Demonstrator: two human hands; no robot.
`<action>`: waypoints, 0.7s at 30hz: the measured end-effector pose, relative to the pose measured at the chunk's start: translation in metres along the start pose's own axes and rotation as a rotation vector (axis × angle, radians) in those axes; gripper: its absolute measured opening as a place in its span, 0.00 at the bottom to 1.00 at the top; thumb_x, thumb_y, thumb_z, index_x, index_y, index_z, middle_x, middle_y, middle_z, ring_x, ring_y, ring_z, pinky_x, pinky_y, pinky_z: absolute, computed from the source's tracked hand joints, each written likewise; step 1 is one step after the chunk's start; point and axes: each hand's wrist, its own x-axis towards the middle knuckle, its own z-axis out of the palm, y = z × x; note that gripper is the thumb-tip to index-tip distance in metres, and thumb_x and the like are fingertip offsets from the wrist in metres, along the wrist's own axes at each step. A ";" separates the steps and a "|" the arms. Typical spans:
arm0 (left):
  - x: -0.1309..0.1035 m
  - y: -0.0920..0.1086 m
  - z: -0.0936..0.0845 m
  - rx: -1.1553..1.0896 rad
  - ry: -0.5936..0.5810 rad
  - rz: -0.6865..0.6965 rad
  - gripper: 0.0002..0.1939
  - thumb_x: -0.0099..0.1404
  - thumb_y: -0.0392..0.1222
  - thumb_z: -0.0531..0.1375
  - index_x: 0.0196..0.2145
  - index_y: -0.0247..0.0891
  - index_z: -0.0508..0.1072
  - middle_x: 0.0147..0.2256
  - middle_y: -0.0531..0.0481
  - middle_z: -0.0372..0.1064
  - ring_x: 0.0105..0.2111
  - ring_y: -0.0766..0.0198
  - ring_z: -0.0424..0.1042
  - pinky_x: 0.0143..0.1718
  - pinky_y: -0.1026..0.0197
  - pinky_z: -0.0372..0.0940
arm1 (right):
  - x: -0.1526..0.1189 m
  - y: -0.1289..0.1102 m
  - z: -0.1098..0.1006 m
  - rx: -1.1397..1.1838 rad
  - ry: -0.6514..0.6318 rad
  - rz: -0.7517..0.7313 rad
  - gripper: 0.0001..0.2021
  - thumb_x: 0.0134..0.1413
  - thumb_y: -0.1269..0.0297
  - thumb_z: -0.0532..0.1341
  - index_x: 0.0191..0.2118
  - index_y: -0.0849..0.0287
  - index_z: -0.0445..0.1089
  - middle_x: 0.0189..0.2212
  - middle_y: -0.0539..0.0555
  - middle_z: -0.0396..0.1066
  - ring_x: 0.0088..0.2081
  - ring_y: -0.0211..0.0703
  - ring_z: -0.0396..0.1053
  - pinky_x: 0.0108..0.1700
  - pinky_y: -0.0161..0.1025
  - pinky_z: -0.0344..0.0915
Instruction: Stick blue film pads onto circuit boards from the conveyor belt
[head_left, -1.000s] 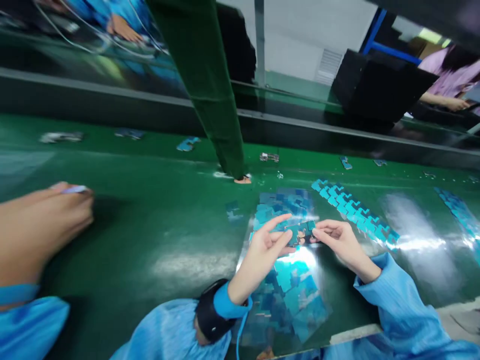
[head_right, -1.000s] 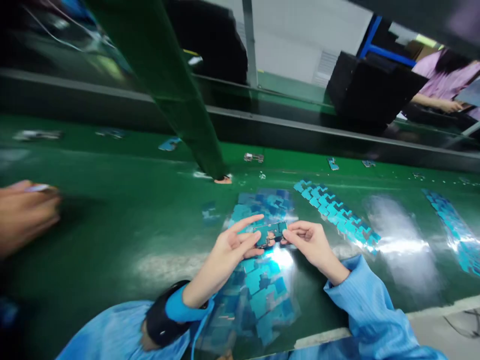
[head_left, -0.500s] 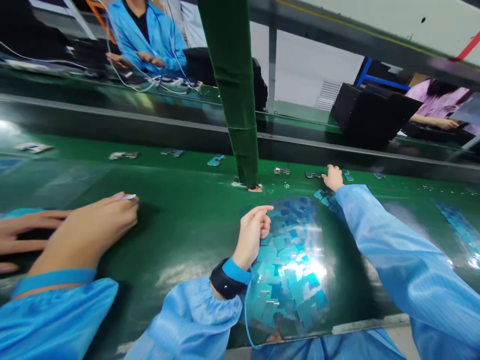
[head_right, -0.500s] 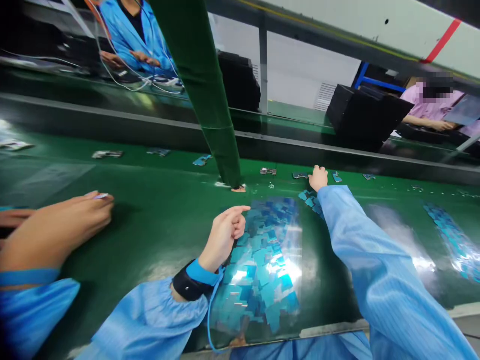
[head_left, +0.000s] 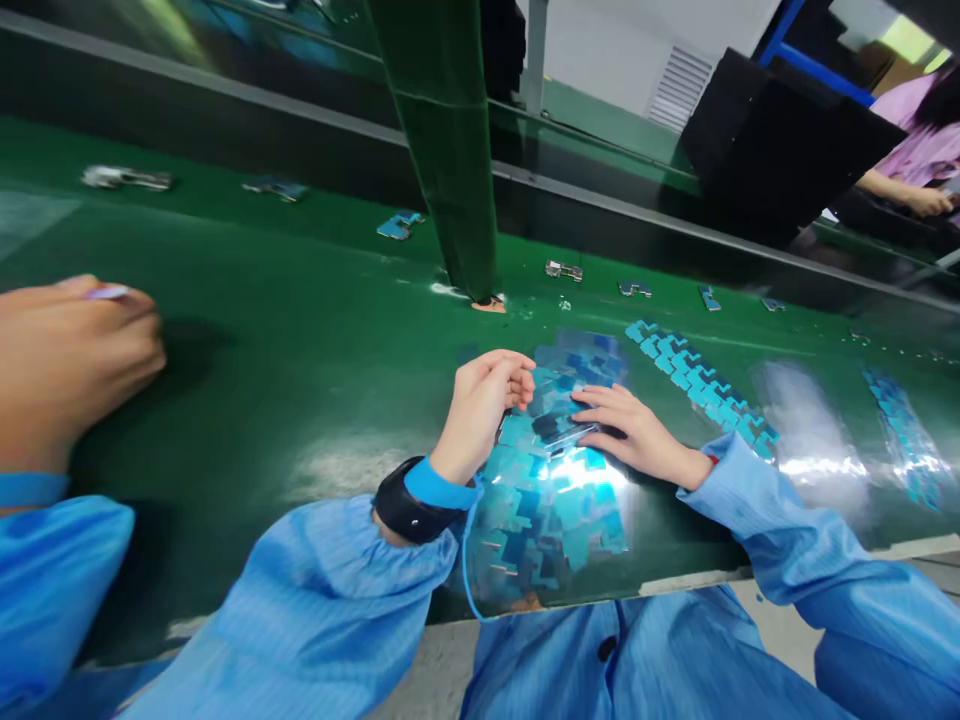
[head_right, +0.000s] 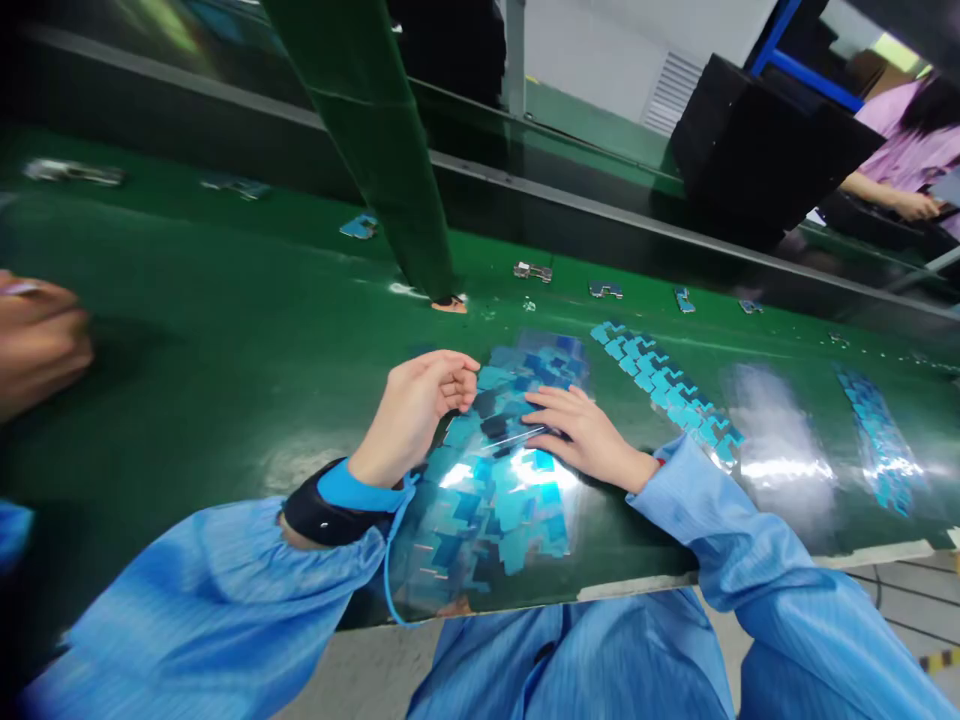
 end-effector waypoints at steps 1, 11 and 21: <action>0.000 -0.001 -0.001 0.053 -0.028 -0.006 0.06 0.53 0.40 0.58 0.21 0.36 0.69 0.15 0.55 0.62 0.15 0.69 0.61 0.18 0.67 0.56 | 0.001 0.001 -0.002 0.041 0.047 0.008 0.13 0.58 0.60 0.62 0.48 0.51 0.72 0.54 0.57 0.70 0.58 0.50 0.65 0.62 0.57 0.54; -0.013 0.006 0.000 0.386 -0.297 0.072 0.15 0.59 0.52 0.62 0.28 0.38 0.80 0.32 0.46 0.78 0.35 0.56 0.73 0.36 0.63 0.64 | 0.002 -0.001 -0.026 0.104 0.224 0.073 0.14 0.59 0.63 0.60 0.51 0.56 0.70 0.48 0.57 0.74 0.49 0.46 0.72 0.53 0.46 0.67; -0.021 -0.006 0.009 0.179 -0.388 -0.130 0.11 0.58 0.49 0.62 0.27 0.39 0.78 0.32 0.48 0.77 0.35 0.57 0.74 0.35 0.61 0.67 | 0.003 -0.002 -0.013 -0.021 0.150 -0.049 0.21 0.61 0.59 0.58 0.59 0.55 0.62 0.56 0.61 0.65 0.58 0.49 0.63 0.59 0.51 0.63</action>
